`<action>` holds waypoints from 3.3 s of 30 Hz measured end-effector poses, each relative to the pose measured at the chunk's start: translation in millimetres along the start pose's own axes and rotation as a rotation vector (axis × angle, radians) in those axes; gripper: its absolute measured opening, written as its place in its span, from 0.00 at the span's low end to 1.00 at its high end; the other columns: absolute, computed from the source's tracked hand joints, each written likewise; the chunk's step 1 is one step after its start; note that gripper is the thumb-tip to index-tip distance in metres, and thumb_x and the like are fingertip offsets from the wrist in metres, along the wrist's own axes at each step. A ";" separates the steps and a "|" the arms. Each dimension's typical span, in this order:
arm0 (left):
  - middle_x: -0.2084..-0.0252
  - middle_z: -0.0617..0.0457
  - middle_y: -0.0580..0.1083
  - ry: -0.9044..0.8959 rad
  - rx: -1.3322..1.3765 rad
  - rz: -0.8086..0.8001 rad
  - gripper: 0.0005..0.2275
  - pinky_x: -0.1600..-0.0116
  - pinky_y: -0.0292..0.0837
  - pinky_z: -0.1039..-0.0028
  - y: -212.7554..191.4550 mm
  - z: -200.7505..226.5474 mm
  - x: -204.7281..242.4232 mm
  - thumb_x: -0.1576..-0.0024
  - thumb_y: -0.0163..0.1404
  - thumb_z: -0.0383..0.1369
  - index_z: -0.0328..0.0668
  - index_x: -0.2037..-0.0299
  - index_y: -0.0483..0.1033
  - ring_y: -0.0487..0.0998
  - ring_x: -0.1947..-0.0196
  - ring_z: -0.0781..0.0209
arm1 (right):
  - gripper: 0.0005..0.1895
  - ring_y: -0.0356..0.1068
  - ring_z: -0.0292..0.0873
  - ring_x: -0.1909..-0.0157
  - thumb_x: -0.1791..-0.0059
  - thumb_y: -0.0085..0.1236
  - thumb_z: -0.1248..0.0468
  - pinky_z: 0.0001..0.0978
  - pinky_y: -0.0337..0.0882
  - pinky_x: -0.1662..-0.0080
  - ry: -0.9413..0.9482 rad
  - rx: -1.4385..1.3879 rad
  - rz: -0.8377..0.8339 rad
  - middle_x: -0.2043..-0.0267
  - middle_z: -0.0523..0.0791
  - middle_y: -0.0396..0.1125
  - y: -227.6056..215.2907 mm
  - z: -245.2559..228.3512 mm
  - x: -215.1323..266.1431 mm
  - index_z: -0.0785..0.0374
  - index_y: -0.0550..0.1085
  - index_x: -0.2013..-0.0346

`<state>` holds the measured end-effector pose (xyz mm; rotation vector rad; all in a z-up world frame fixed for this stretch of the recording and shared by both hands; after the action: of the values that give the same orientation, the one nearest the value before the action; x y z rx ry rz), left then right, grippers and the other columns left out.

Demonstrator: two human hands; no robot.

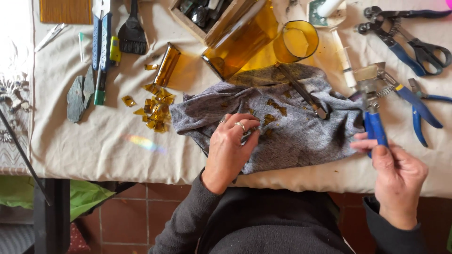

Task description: Cutting and shaping glass bottle shards using glass cutting tools and pliers.

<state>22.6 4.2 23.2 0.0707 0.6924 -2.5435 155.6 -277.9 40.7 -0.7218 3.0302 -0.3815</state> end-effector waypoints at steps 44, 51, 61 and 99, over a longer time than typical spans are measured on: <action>0.40 0.32 0.68 0.101 -0.762 0.203 0.35 0.40 0.60 0.48 -40.9 -22.2 22.0 0.52 0.60 0.40 0.31 0.37 0.61 0.67 0.41 0.35 | 0.45 0.72 0.53 0.52 0.67 0.73 0.48 0.42 0.73 0.57 -0.533 0.926 -0.149 0.46 0.53 0.69 5.9 1.8 -66.3 0.67 0.69 0.42; 0.50 0.41 0.69 -0.087 -0.544 -0.102 0.30 0.43 0.63 0.53 -30.4 -26.3 37.7 0.51 0.65 0.43 0.34 0.43 0.66 0.68 0.50 0.42 | 0.51 0.73 0.48 0.57 0.64 0.73 0.59 0.39 0.75 0.53 -0.078 1.020 -0.410 0.50 0.48 0.70 2.4 37.2 -76.1 0.62 0.62 0.28; 0.31 0.31 0.67 0.156 -0.241 -0.161 0.17 0.58 0.77 0.58 -0.1 -26.9 44.8 0.52 0.55 0.18 0.32 0.55 0.63 0.77 0.62 0.39 | 0.38 0.74 0.45 0.60 0.57 0.65 0.69 0.34 0.75 0.54 0.043 0.699 -0.532 0.63 0.50 0.69 37.5 32.0 -93.6 0.51 0.68 0.32; 0.57 0.44 0.80 0.417 -0.515 -0.134 0.06 0.54 0.77 0.55 126.6 -69.2 -515.8 0.43 0.55 0.30 0.42 0.58 0.83 0.80 0.56 0.45 | 0.33 0.73 0.50 0.43 0.60 0.70 0.52 0.41 0.73 0.38 -0.621 0.169 0.026 0.46 0.53 0.72 -104.9 -36.3 -121.0 0.67 0.72 0.46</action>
<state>528.7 177.2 -5.0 0.3949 1.5377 -2.4075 308.2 -306.4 94.2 -0.6385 2.3909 -0.3300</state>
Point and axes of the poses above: each hand's wrist, its own x-axis away from the middle knuckle, its own y-axis out of the palm, z = x × y, the point moved 2 cm from there along -x, towards the middle knuckle
